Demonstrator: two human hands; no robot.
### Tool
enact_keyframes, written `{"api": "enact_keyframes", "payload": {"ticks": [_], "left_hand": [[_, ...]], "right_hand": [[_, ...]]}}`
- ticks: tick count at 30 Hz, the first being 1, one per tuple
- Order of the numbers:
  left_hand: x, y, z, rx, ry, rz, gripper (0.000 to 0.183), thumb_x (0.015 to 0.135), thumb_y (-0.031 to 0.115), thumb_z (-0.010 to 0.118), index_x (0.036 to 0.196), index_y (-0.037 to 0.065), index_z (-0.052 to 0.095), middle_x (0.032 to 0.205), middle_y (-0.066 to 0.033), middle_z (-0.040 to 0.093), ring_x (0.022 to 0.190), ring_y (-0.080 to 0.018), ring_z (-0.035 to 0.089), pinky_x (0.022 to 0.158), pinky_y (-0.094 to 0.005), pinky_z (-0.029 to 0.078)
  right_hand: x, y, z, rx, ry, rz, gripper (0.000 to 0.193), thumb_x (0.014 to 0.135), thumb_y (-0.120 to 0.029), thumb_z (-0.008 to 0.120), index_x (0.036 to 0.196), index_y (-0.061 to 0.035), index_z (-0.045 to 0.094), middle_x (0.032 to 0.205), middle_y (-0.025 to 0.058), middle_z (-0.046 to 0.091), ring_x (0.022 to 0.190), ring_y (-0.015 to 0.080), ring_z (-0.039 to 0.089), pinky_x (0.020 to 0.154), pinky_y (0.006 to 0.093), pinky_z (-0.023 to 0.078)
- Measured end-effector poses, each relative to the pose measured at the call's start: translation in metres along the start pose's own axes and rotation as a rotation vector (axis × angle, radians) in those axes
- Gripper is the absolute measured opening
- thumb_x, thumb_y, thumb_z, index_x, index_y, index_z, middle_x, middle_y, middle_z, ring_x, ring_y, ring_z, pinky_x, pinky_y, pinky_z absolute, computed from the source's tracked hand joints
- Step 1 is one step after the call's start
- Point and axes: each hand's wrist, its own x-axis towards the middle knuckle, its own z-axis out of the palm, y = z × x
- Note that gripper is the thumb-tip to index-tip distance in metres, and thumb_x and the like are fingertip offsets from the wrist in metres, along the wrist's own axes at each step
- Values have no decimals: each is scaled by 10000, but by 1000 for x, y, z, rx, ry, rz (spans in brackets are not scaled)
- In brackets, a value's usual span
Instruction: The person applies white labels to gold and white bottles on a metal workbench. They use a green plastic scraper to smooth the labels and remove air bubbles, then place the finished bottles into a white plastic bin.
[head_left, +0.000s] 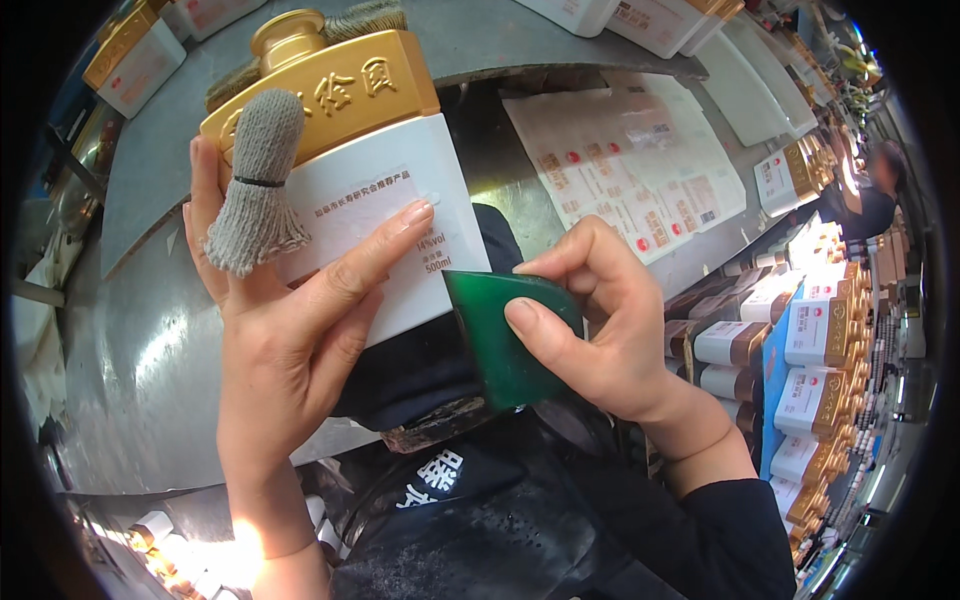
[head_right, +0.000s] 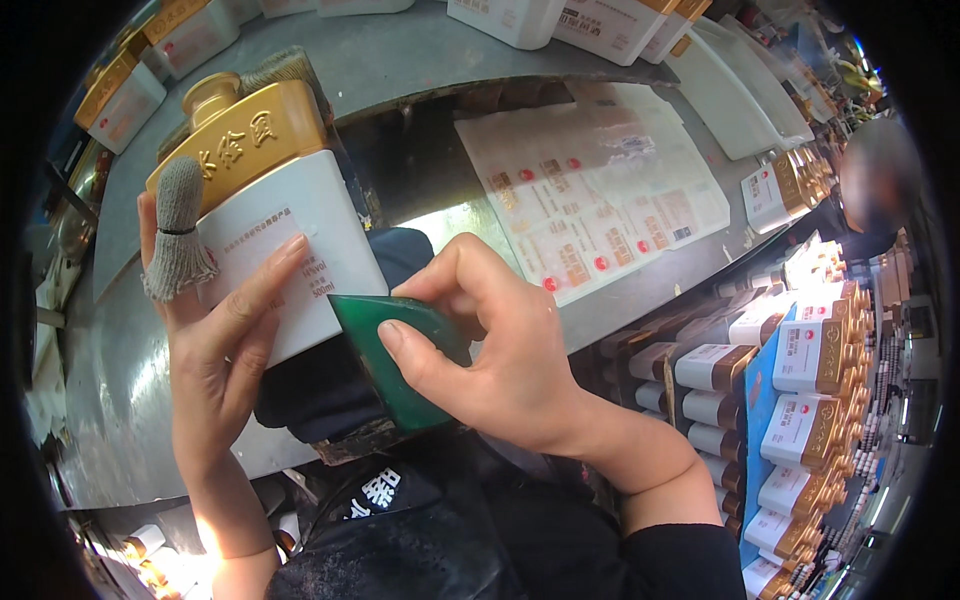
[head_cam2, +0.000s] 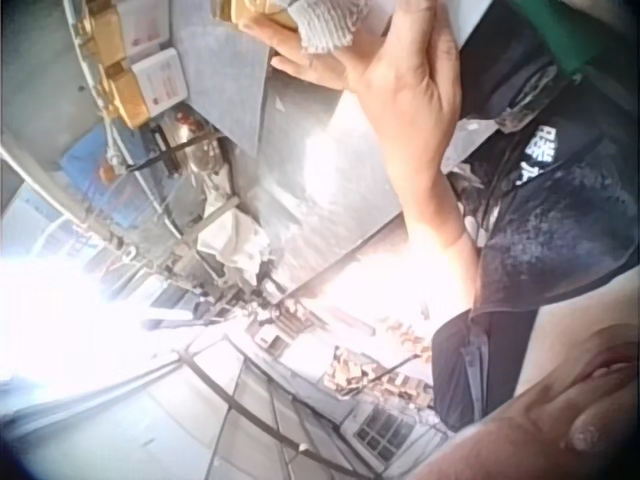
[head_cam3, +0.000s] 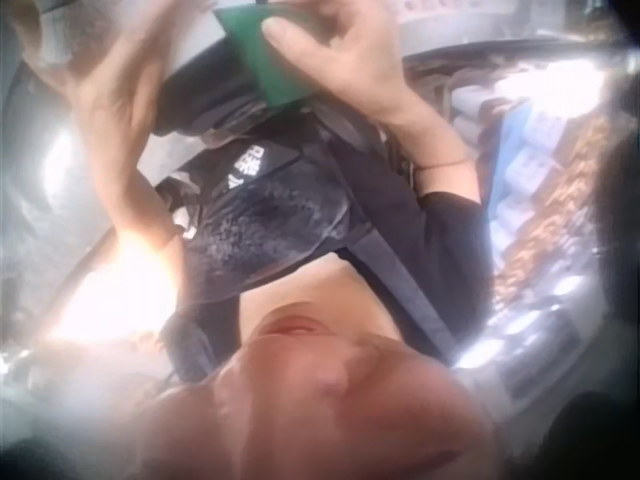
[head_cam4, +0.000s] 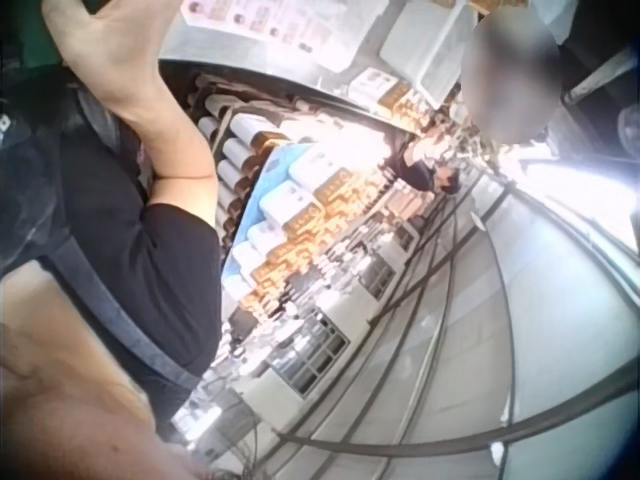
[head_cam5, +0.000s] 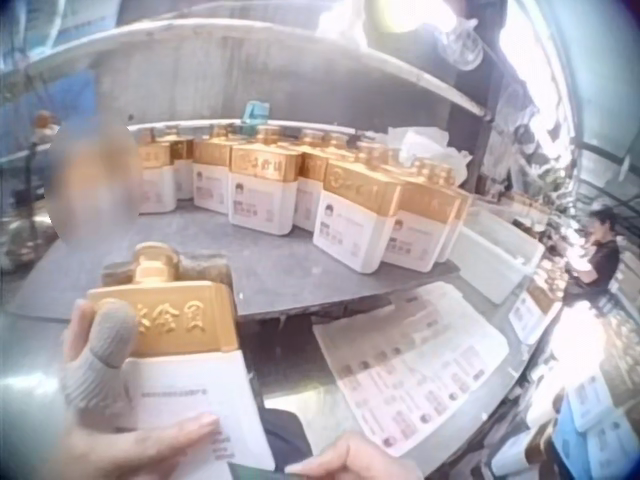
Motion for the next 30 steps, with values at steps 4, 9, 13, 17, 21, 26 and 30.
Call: {"api": "enact_keyframes", "payload": {"ticks": [4, 9, 13, 17, 21, 26, 30], "left_hand": [[0, -1, -1, -5, -31, 2, 482, 793, -28, 572, 1192, 204, 713, 1600, -218, 90, 1493, -341, 91, 1148, -425, 235], [2, 0, -5, 0, -56, 16, 485, 772, -37, 578, 1170, 198, 725, 1600, -215, 93, 1495, -339, 86, 1147, -422, 246], [2, 0, -3, -67, -52, 12, 488, 761, -40, 580, 1164, 192, 728, 1600, -213, 79, 1494, -340, 86, 1134, -419, 284], [3, 0, -2, -121, -45, 2, 478, 777, -46, 571, 1161, 192, 729, 1599, -213, 62, 1494, -341, 85, 1113, -415, 327], [1, 0, -1, -69, -43, 11, 459, 799, -40, 569, 1157, 197, 730, 1597, -213, 63, 1494, -343, 80, 1098, -412, 347], [1, 1, -2, -57, -52, -1, 450, 807, -32, 570, 1158, 201, 730, 1594, -215, 88, 1495, -345, 64, 1089, -409, 355], [2, 1, -4, -19, -71, -1, 449, 812, -32, 565, 1159, 201, 730, 1593, -216, 102, 1495, -349, 60, 1079, -405, 367]], "right_hand": [[2, 2, 1, -7, -5, -25, 208, 834, -66, 690, 956, 14, 542, 846, 78, 654, 787, 84, 635, 690, 233, 494], [3, 0, -1, 4, -18, -25, 206, 837, -66, 689, 955, 15, 541, 847, 76, 653, 788, 80, 635, 685, 228, 493], [4, 3, -1, -8, -20, -34, 209, 835, -66, 691, 954, 13, 539, 834, 73, 655, 777, 75, 635, 673, 222, 488], [4, 3, -1, -13, -21, -28, 207, 832, -66, 692, 951, 8, 540, 821, 68, 660, 761, 71, 634, 659, 219, 485], [5, 3, -2, -20, -23, -18, 205, 831, -66, 693, 945, 9, 540, 820, 64, 658, 759, 70, 633, 652, 220, 484], [7, 0, -1, -36, -16, 10, 206, 829, -61, 697, 938, 14, 539, 830, 62, 644, 768, 68, 618, 663, 227, 484], [7, -5, -3, -58, -74, 71, 219, 857, -63, 685, 966, -8, 504, 914, 49, 611, 842, 67, 600, 747, 211, 473]]}}
